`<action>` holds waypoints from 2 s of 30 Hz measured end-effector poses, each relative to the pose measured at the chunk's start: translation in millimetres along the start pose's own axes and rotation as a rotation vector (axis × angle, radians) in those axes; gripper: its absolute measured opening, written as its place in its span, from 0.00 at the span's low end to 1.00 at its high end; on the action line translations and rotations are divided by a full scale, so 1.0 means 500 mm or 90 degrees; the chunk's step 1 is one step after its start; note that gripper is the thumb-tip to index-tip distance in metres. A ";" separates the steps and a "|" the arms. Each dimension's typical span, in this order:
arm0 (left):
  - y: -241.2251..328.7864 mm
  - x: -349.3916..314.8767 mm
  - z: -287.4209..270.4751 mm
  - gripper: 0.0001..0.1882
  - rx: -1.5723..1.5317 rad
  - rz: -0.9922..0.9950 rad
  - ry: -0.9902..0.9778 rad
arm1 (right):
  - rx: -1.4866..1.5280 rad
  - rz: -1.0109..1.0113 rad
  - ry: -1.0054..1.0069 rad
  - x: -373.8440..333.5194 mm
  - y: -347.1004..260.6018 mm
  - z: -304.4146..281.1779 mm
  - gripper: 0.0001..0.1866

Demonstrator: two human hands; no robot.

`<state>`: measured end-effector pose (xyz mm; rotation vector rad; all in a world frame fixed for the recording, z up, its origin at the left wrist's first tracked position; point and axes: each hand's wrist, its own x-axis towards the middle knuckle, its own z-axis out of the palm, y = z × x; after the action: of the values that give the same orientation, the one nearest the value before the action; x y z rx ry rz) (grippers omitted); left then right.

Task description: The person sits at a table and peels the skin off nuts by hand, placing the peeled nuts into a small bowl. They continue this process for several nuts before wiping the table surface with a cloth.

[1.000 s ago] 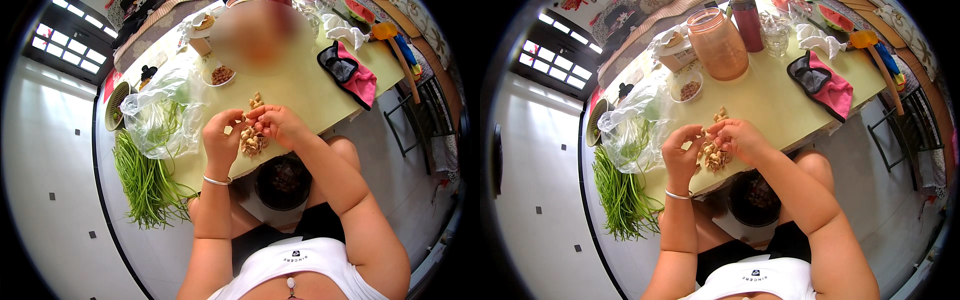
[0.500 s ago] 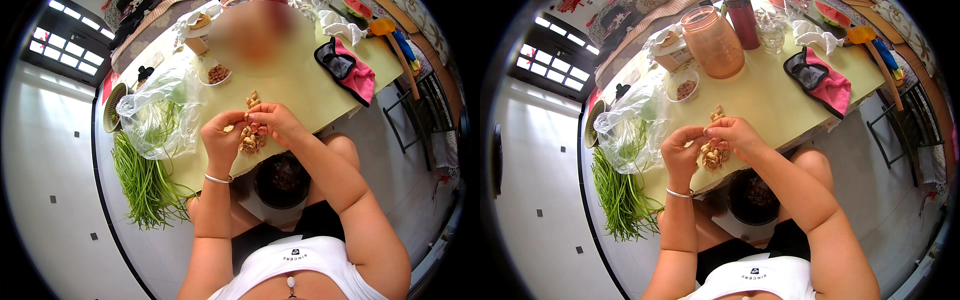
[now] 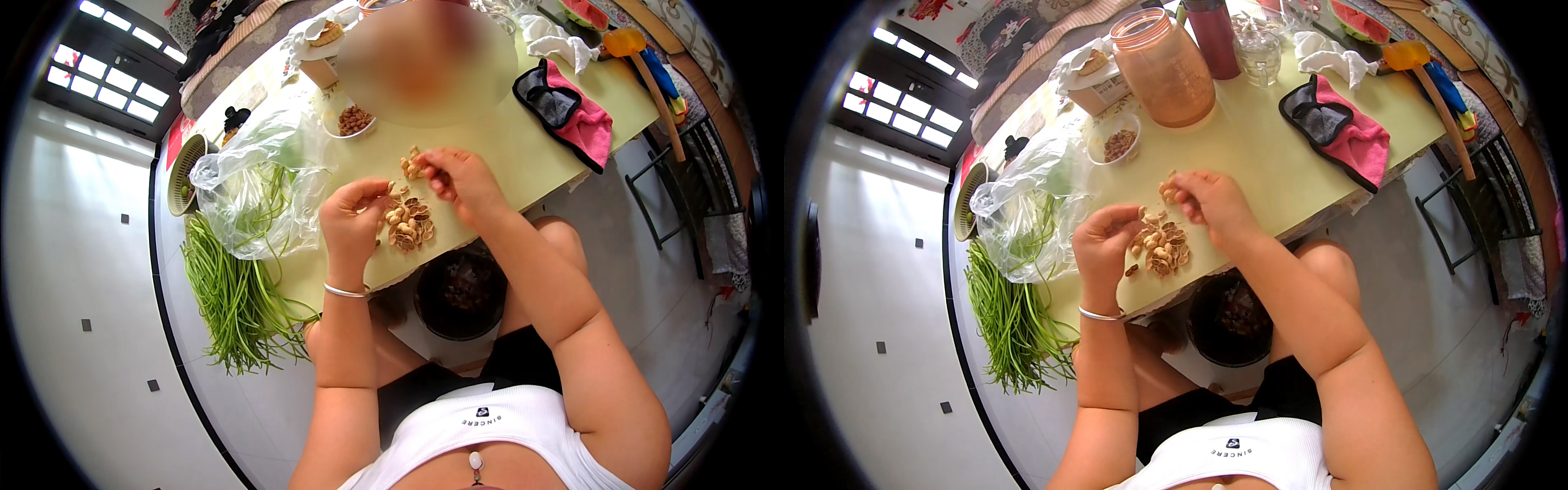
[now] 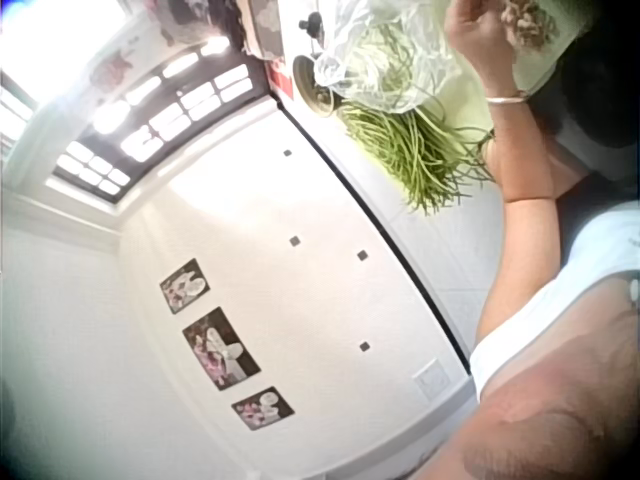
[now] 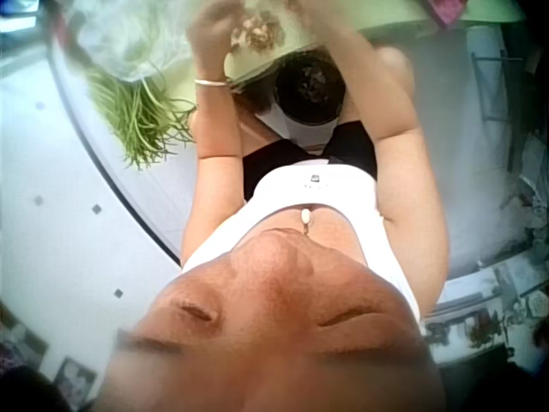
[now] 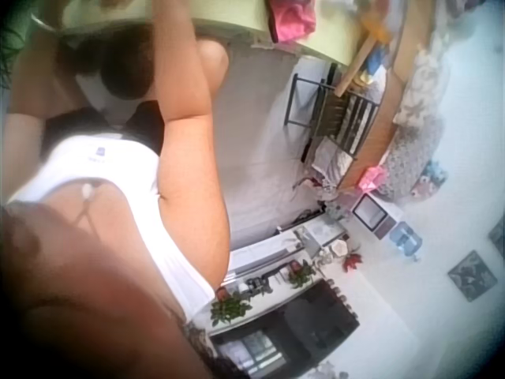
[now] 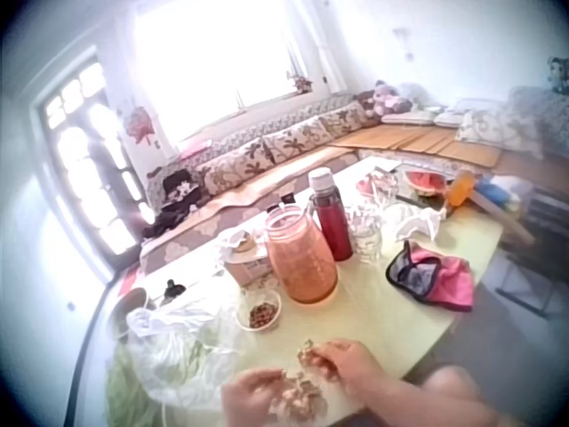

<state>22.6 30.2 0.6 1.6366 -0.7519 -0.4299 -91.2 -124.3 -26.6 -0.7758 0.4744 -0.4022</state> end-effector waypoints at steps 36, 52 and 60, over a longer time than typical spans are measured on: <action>-0.002 0.016 0.049 0.06 0.023 -0.035 -0.005 | -0.207 -0.075 -0.033 -0.006 -0.018 0.004 0.08; 0.016 -0.001 0.035 0.11 -0.072 -0.046 -0.045 | -0.209 -0.161 -0.103 -0.016 0.019 0.023 0.07; 0.007 -0.002 0.030 0.14 -0.102 0.011 -0.014 | -0.192 -0.088 -0.087 -0.029 0.025 0.035 0.08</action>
<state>11.2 19.6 0.9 1.4770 -0.7279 -0.4844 -91.6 -98.7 -21.4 -1.1257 0.3586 -0.4073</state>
